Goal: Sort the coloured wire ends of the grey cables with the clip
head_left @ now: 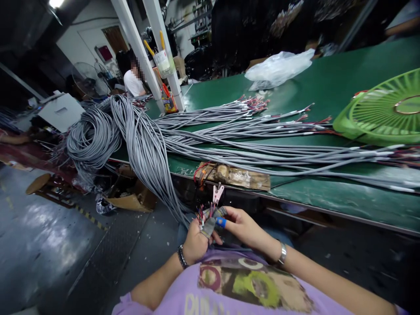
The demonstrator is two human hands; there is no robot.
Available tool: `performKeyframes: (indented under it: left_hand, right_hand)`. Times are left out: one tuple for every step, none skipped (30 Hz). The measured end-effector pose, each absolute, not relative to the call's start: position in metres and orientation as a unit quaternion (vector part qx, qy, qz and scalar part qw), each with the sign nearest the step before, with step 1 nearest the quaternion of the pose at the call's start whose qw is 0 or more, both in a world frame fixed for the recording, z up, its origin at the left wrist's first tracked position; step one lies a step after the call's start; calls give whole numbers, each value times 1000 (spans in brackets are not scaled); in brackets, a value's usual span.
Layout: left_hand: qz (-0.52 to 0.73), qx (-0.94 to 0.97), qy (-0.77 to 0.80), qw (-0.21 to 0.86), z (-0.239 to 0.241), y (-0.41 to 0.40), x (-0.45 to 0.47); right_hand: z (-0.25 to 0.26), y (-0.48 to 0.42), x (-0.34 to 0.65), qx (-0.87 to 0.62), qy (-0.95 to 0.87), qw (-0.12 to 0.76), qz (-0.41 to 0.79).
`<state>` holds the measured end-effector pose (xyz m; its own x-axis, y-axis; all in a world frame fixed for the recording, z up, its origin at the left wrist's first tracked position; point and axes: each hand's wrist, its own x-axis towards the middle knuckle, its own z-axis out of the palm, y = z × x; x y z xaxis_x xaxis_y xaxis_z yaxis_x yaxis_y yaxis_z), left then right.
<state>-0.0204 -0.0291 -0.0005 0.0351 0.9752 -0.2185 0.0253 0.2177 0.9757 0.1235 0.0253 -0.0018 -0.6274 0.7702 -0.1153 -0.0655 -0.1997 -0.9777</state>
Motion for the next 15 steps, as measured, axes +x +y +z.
performKeyframes:
  left_hand:
    - [433, 448, 555, 551, -4, -29, -21]
    - [444, 434, 558, 550, -7, -29, -22]
    - [455, 417, 555, 557, -10, -29, -22]
    - [463, 402, 549, 568, -12, -29, -23]
    - [468, 390, 542, 579, -14, -29, -23]
    - [467, 381, 536, 591, -15, -29, -24]
    - [462, 378, 534, 599, -15, -29, -24]
    - [453, 382, 532, 605, -15, -29, -23]
    - [442, 389, 531, 610, -15, -29, -23]
    - [429, 398, 531, 613, -14, -29, -23]
    - [420, 405, 532, 614, -14, -28, -22]
    - [416, 411, 535, 611, -14, -28, -22]
    - [420, 410, 539, 604, -13, -28, -22]
    - [430, 404, 545, 596, -13, -28, -21]
    - [443, 394, 551, 587, -13, -28, -21]
  right_hand:
    - [-1, 27, 126, -338, -562, 302, 692]
    - [-1, 29, 128, -361, -561, 309, 678]
    - [-1, 31, 129, -378, -559, 315, 667]
    - [-1, 32, 130, -384, -558, 321, 661]
    - [-1, 34, 129, -382, -560, 325, 660]
    - [-1, 35, 128, -372, -562, 325, 664]
    - [-1, 35, 126, -357, -563, 320, 673]
    - [0, 35, 124, -341, -561, 311, 687]
    - [1, 35, 122, -327, -557, 298, 703]
    - [2, 34, 120, -316, -552, 283, 718]
    - [4, 34, 118, -308, -546, 272, 730]
    - [6, 34, 117, -304, -543, 267, 736]
    - [7, 34, 117, -303, -544, 268, 735]
    - [7, 35, 118, -303, -550, 273, 729]
    - [8, 35, 119, -303, -558, 279, 720]
